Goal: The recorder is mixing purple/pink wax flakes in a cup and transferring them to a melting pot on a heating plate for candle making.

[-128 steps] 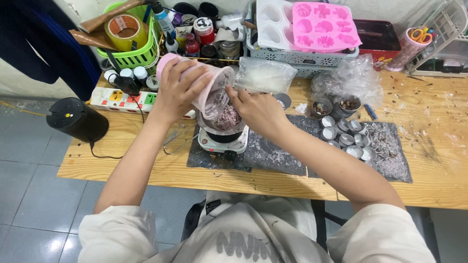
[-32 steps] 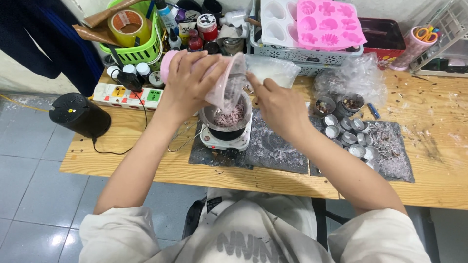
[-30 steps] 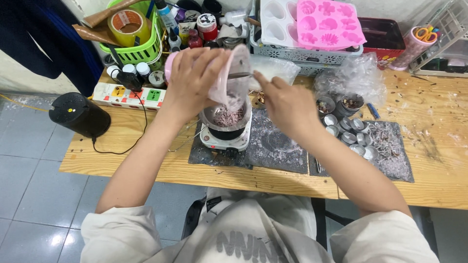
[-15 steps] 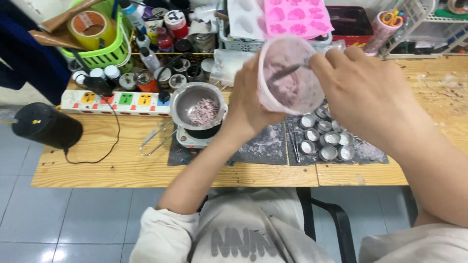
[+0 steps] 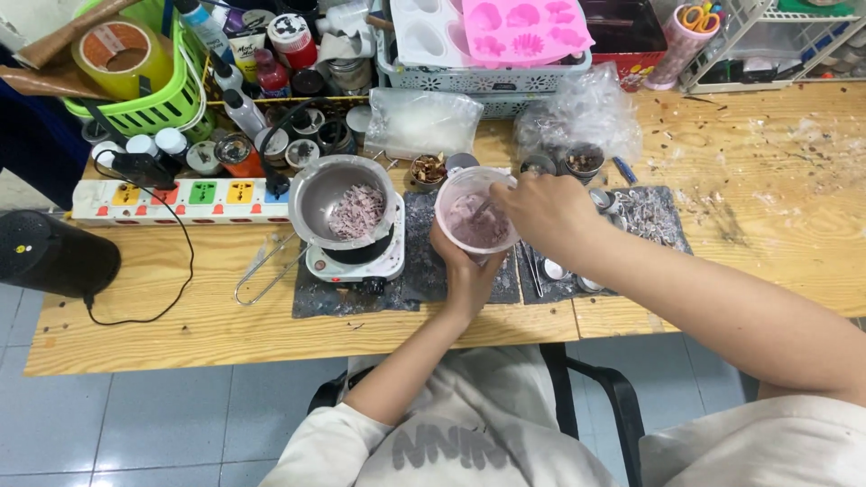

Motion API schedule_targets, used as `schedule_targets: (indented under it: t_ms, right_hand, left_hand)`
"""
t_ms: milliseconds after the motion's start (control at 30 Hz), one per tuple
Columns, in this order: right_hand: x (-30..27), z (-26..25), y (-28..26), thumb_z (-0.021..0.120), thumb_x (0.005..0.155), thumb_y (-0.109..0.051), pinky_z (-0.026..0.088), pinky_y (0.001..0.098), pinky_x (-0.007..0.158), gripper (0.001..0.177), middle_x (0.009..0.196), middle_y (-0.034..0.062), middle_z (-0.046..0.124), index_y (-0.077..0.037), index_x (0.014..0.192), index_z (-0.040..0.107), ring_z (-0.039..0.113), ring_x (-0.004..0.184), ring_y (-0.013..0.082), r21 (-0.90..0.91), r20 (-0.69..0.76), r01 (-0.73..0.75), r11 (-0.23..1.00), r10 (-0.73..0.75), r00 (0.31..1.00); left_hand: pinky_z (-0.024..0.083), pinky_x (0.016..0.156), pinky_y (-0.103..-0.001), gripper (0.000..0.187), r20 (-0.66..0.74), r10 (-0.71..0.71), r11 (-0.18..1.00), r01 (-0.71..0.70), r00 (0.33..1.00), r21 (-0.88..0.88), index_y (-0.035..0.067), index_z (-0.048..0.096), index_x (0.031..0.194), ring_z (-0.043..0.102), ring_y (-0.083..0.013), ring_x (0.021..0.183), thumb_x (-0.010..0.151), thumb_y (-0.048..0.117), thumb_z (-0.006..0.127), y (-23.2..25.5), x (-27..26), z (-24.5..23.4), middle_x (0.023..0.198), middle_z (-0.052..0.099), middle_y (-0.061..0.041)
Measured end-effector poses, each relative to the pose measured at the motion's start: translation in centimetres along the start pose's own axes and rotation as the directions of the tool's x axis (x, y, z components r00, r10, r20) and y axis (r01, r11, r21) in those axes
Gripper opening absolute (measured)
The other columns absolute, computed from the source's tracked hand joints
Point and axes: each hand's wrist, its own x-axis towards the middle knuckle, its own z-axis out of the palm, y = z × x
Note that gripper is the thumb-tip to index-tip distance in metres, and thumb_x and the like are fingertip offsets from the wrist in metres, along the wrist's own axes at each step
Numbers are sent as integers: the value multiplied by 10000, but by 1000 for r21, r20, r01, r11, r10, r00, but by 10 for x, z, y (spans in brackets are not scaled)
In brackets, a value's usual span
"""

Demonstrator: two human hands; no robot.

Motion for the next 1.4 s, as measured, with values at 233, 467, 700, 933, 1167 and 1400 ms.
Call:
schedule_targets:
  t_ms: [233,467,700,933,1167,1400]
  right_hand:
    - [11,11,-11,640,879,-148,590,324,659,131,929,112,729,-58,966,677,754,842,239,-173,-126,7,985,-29,992]
    - [18,16,-26,692,793,-162,592,298,540,262,844,114,730,13,985,662,748,722,202,-155,-74,45,987,-57,996]
    - [23,23,-15,705,827,-157,608,380,572,220,793,133,751,0,975,669,767,725,281,52,34,-10,999,8,999]
    - [33,27,-25,692,778,-108,619,363,603,288,870,168,750,56,1014,667,766,786,273,67,-40,-66,996,69,997]
    - [30,40,-33,657,828,-91,623,345,618,220,930,176,738,42,1000,692,768,808,269,-23,-2,-55,998,55,998]
    - [27,15,-18,659,837,-95,618,359,616,145,908,167,750,8,914,726,773,804,275,60,114,-63,996,56,992]
  left_hand:
    - [311,1181,-568,1288,-9,-63,933,62,998,354,-6,25,1525,289,-432,1397,635,47,955,48,19,-22,1441,216,-250]
    - [296,1225,-536,1124,-83,140,940,-106,987,323,55,133,1445,258,-405,1459,705,143,974,28,8,-2,1470,225,-232]
    - [362,1215,-504,1193,26,-101,989,97,995,112,43,4,1535,336,-364,1462,774,230,904,19,-3,-9,1516,214,-226]
    - [359,1145,-510,1192,60,-119,945,94,991,314,37,161,1458,316,-360,1354,622,232,988,35,18,-17,1347,278,-189]
    - [366,1193,-489,1123,-106,63,990,-49,992,130,26,167,1507,419,-357,1428,713,160,950,29,9,-1,1497,343,-217]
    - [426,1172,-442,1152,-40,-21,1000,21,999,10,26,120,1531,464,-328,1401,744,182,946,27,6,-4,1477,356,-212]
